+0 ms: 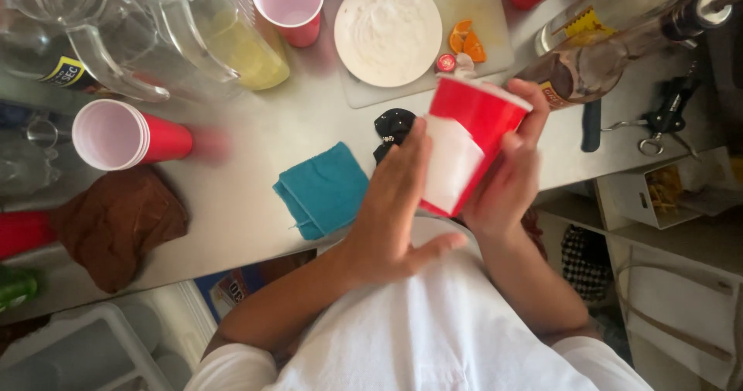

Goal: Wipe down plastic cups and bar tools with a white cloth.

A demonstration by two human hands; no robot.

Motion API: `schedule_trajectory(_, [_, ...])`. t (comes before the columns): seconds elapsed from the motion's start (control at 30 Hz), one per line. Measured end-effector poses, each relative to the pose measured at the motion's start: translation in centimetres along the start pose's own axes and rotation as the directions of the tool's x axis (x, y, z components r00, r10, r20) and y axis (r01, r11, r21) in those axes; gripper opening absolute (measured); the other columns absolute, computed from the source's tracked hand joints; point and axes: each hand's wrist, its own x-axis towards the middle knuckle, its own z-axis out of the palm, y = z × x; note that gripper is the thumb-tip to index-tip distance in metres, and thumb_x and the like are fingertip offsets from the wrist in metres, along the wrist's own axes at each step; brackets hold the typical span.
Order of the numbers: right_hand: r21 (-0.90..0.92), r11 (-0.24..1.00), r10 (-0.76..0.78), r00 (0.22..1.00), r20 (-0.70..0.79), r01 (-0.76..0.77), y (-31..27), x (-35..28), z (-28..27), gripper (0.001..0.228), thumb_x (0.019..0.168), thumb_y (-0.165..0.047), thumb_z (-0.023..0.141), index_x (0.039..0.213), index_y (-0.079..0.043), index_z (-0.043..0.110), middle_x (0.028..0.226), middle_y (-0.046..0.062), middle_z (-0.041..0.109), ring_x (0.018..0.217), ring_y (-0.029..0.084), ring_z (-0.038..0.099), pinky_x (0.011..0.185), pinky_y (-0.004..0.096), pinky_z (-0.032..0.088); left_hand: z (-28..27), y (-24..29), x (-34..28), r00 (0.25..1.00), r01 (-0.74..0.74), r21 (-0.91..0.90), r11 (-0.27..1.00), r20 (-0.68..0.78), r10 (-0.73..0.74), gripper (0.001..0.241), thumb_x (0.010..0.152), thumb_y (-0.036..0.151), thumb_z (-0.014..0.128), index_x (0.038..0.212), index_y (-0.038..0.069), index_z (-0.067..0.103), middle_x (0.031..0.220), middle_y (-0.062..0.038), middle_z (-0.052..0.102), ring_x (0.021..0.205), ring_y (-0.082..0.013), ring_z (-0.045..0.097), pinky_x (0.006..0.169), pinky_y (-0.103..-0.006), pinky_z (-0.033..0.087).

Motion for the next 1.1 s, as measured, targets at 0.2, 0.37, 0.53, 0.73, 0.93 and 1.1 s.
schedule_trajectory(0.2, [-0.209, 0.977, -0.035, 0.999, 0.016, 0.037, -0.7, -1.7, 2.7, 0.090, 0.094, -0.016, 0.069, 0.160, -0.024, 0.008, 0.146, 0.012, 0.047, 0.132, 0.023, 0.051, 0.118, 0.039, 0.044, -2.6, 0.5, 2.1, 0.992, 0.114, -0.427, 0.897, -0.007, -0.129, 0.108, 0.096, 0.045, 0.075, 0.169, -0.003, 0.011, 0.166, -0.026, 0.032, 0.155, -0.0367, 0.041, 0.130, -0.0441, 0.039])
schedule_trajectory(0.37, [-0.138, 0.990, 0.021, 0.998, -0.053, -0.028, 0.4, -1.3, 1.3, 0.085, 0.098, -0.027, 0.066, 0.165, -0.017, 0.016, 0.145, 0.018, 0.054, 0.130, 0.029, 0.058, 0.117, 0.044, 0.049, -1.1, 1.0, 1.9, 0.971, 0.224, -0.595, 0.772, 0.070, -0.228, 0.102, 0.096, 0.040, 0.075, 0.167, -0.003, 0.015, 0.165, -0.026, 0.043, 0.152, -0.0363, 0.049, 0.124, -0.0424, 0.044])
schedule_trajectory(0.53, [-0.078, 0.997, -0.015, 0.997, -0.077, 0.009, -0.2, -0.4, 1.1, 0.068, 0.100, -0.028, 0.064, 0.155, -0.014, 0.026, 0.147, 0.021, 0.054, 0.127, 0.032, 0.061, 0.111, 0.045, 0.052, 0.0, 0.1, -0.1, 0.999, -0.024, -0.087, 0.996, -0.028, 0.021, 0.091, 0.103, 0.031, 0.073, 0.168, -0.001, 0.017, 0.168, -0.031, 0.025, 0.159, -0.0396, 0.033, 0.131, -0.0457, 0.029])
schedule_trajectory(0.73, [0.036, 0.982, 0.187, 0.979, -0.082, -0.185, -0.5, 0.5, 1.8, 0.050, 0.104, -0.031, 0.052, 0.144, -0.014, 0.027, 0.134, 0.021, 0.055, 0.112, 0.036, 0.064, 0.098, 0.049, 0.057, -0.6, 1.0, -0.5, 0.999, -0.051, 0.096, 0.994, 0.005, 0.051, 0.091, 0.104, 0.048, 0.064, 0.165, -0.003, 0.019, 0.172, -0.028, 0.023, 0.164, -0.0429, 0.030, 0.130, -0.0525, 0.025])
schedule_trajectory(0.93, [-0.371, 0.907, 0.237, 0.970, 0.054, -0.201, 1.3, -2.4, -0.1, 0.060, 0.105, -0.030, 0.057, 0.154, -0.014, 0.026, 0.132, 0.013, 0.052, 0.121, 0.026, 0.056, 0.103, 0.041, 0.050, -1.1, -0.1, -1.0, 0.994, 0.069, -0.031, 0.997, -0.080, -0.071, 0.106, 0.105, 0.071, 0.043, 0.168, -0.006, 0.006, 0.172, -0.033, 0.009, 0.162, -0.0439, 0.024, 0.133, -0.0514, 0.022])
schedule_trajectory(1.1, [-0.049, 0.971, 0.237, 0.965, 0.113, -0.233, 0.6, -2.5, 0.8, 0.068, 0.102, -0.030, 0.056, 0.159, -0.017, 0.022, 0.135, 0.014, 0.053, 0.127, 0.028, 0.057, 0.111, 0.041, 0.049, -1.1, 0.4, -2.0, 0.997, 0.032, -0.058, 0.998, -0.075, -0.036, 0.109, 0.102, 0.070, 0.047, 0.167, -0.006, 0.004, 0.176, -0.033, 0.011, 0.162, -0.0465, 0.021, 0.133, -0.0531, 0.020])
